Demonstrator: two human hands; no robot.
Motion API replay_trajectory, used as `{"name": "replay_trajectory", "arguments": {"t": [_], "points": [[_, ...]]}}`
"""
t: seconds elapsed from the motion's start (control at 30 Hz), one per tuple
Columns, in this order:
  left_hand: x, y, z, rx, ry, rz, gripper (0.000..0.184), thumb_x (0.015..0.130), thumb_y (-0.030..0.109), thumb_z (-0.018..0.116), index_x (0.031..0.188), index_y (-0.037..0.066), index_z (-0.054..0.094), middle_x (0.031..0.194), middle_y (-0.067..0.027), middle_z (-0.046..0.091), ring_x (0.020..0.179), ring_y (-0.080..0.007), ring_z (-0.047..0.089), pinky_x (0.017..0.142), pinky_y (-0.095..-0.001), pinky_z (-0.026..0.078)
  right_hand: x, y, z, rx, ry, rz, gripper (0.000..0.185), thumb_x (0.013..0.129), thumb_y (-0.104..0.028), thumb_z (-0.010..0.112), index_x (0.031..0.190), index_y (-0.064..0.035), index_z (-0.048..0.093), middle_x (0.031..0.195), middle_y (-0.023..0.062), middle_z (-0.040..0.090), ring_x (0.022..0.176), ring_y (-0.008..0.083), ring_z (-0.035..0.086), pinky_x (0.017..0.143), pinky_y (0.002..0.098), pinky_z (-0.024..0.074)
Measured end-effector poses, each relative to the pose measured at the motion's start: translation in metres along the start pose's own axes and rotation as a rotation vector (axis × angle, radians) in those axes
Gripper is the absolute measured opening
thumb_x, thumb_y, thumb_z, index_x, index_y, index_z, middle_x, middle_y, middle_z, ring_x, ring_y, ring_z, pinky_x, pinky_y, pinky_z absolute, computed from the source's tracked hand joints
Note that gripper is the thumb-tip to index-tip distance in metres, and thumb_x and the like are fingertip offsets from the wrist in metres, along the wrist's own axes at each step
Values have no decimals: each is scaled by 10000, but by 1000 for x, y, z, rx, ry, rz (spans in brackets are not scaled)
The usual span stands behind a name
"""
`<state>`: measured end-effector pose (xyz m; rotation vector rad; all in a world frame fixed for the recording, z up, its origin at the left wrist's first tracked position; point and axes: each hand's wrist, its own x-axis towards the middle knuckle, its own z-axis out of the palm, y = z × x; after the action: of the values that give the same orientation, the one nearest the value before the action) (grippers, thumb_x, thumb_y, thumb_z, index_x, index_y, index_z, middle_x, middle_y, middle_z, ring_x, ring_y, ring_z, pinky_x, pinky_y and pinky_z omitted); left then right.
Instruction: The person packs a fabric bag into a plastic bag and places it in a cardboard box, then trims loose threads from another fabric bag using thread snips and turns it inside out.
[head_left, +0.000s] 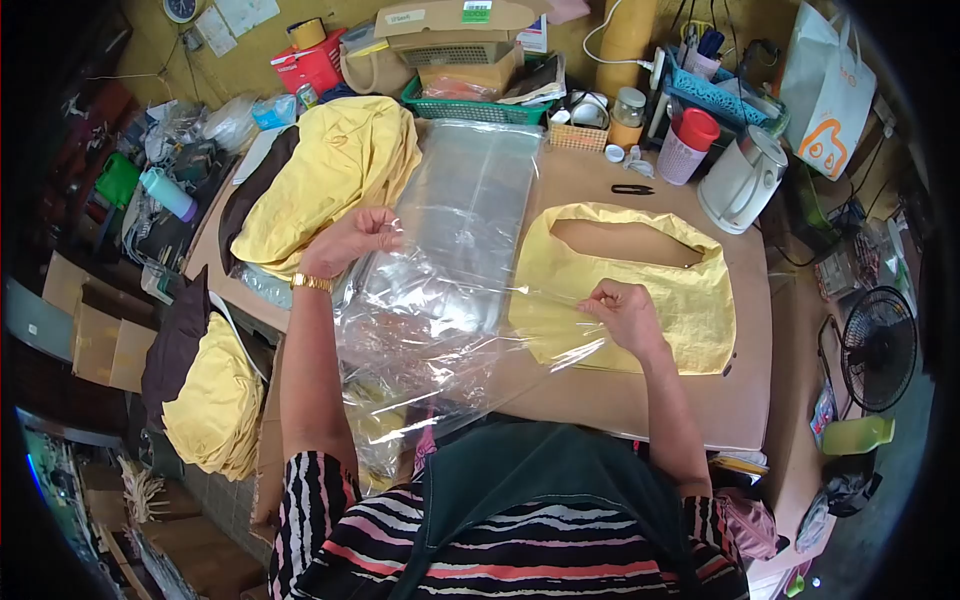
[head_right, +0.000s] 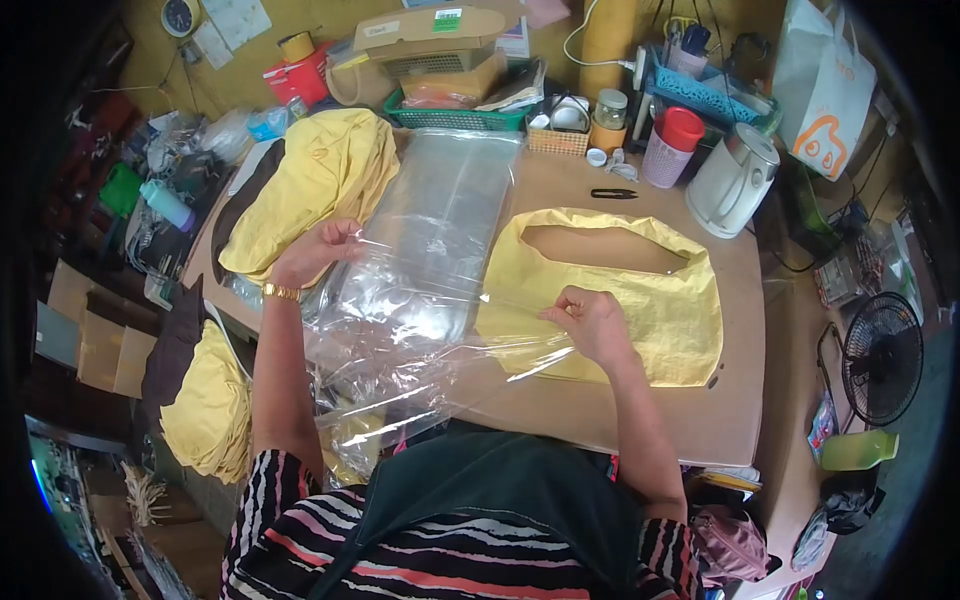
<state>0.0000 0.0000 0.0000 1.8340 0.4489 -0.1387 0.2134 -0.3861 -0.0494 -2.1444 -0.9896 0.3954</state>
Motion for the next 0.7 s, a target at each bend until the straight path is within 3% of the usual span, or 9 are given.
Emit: {"name": "replay_trajectory", "arguments": {"t": [0.07,0.2,0.3,0.37,0.43,0.53,0.6,0.67,0.7], "points": [[11,4,4,-54,93,108,114,869,141,674,939,52,688,946,-35,692,932,-97,609,871,-211,427,-1,13,-3,-130,21,-163,285,769,-321,763,770,-59,653,574,116,586,530,257,594,520,361,470],[42,24,42,154,263,432,123,897,119,628,965,27,673,881,-24,691,859,-88,623,802,-231,470,0,47,-21,-173,172,-366,263,742,-276,774,706,-52,641,495,89,527,472,264,562,475,353,450],[51,35,98,-3,136,419,155,911,141,606,933,11,685,887,-49,692,836,-102,632,762,-275,498,-1,60,-43,-342,18,-121,285,698,-236,793,869,-55,655,709,116,635,695,277,637,638,388,494],[36,45,153,-143,161,331,153,907,147,617,911,15,694,850,-54,683,796,-105,624,746,-277,500,-11,48,-63,-868,208,-48,553,664,-214,805,1151,-65,586,1087,161,626,1031,311,589,885,441,443],[23,49,192,-177,163,344,142,902,143,627,914,19,695,832,-58,677,782,-105,617,744,-273,498,-9,15,-73,-445,272,-177,776,673,-221,812,1341,-78,442,1316,161,498,1215,334,463,1053,503,302],[17,53,222,49,254,462,148,896,138,642,989,27,675,811,-69,661,761,-100,604,742,-278,497,-18,-53,-33,15,325,-412,668,719,-232,800,1292,-80,493,1245,168,548,1150,328,516,1100,498,262],[16,60,228,61,448,916,168,886,142,661,1011,30,668,799,-79,653,767,-97,606,728,-287,502,-16,-60,-21,89,326,-450,559,740,-229,790,1220,-65,554,1183,163,594,1090,325,562,1117,491,241],[13,59,223,59,527,895,156,883,142,665,991,30,675,790,-72,649,771,-100,606,736,-290,500,0,-42,-13,133,-41,-342,276,788,-167,755,993,-24,637,955,116,664,863,241,633,1013,399,392],[9,61,221,60,573,884,151,881,143,668,981,30,678,786,-69,646,773,-101,606,740,-291,499,1,-40,-9,135,-46,-349,276,788,-167,755,993,-24,637,955,116,664,863,241,633,1013,399,392]]}}
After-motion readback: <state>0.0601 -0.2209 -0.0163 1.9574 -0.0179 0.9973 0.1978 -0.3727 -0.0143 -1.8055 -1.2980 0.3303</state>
